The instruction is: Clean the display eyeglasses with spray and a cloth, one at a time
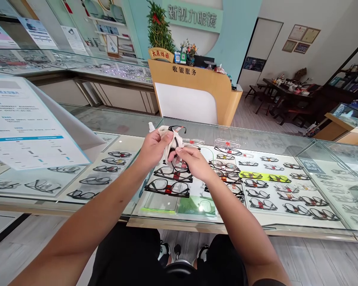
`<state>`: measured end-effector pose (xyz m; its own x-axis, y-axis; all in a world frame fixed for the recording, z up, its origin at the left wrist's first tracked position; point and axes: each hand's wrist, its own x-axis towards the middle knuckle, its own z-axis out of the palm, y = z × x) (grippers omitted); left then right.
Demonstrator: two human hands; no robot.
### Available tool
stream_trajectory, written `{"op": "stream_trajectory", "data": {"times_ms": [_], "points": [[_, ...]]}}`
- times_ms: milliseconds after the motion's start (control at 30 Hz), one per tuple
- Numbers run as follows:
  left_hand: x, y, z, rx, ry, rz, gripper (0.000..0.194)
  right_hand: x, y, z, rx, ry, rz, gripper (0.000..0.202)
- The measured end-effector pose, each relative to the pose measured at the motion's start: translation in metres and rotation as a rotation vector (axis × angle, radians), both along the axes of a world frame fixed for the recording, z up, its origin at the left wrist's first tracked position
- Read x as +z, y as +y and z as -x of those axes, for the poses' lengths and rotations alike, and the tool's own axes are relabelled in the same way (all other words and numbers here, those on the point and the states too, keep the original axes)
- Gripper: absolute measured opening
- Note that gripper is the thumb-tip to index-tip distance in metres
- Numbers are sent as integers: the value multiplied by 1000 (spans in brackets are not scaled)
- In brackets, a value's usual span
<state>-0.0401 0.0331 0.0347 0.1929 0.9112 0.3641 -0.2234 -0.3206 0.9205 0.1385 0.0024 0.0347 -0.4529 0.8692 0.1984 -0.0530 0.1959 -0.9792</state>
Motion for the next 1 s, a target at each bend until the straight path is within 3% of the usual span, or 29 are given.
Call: {"op": "stream_trajectory", "data": {"times_ms": [133, 300, 400, 533, 733, 1000], "points": [[-4, 11, 8, 45, 22, -24, 62, 4, 3, -9, -30, -20, -44, 57], [5, 8, 12, -176, 46, -52, 53, 4, 8, -18, -57, 12, -46, 49], [7, -1, 5, -220, 34, -46, 54, -1, 7, -12, -53, 42, -23, 54], [1, -4, -3, -102, -9, -11, 50, -6, 4, 0, -34, -13, -5, 62], [-8, 9, 0, 101, -32, 30, 62, -3, 2, 0, -31, -28, -25, 65], [-4, 12, -5, 78, -218, 135, 69, -2, 9, -13, -275, 120, -194, 55]]}}
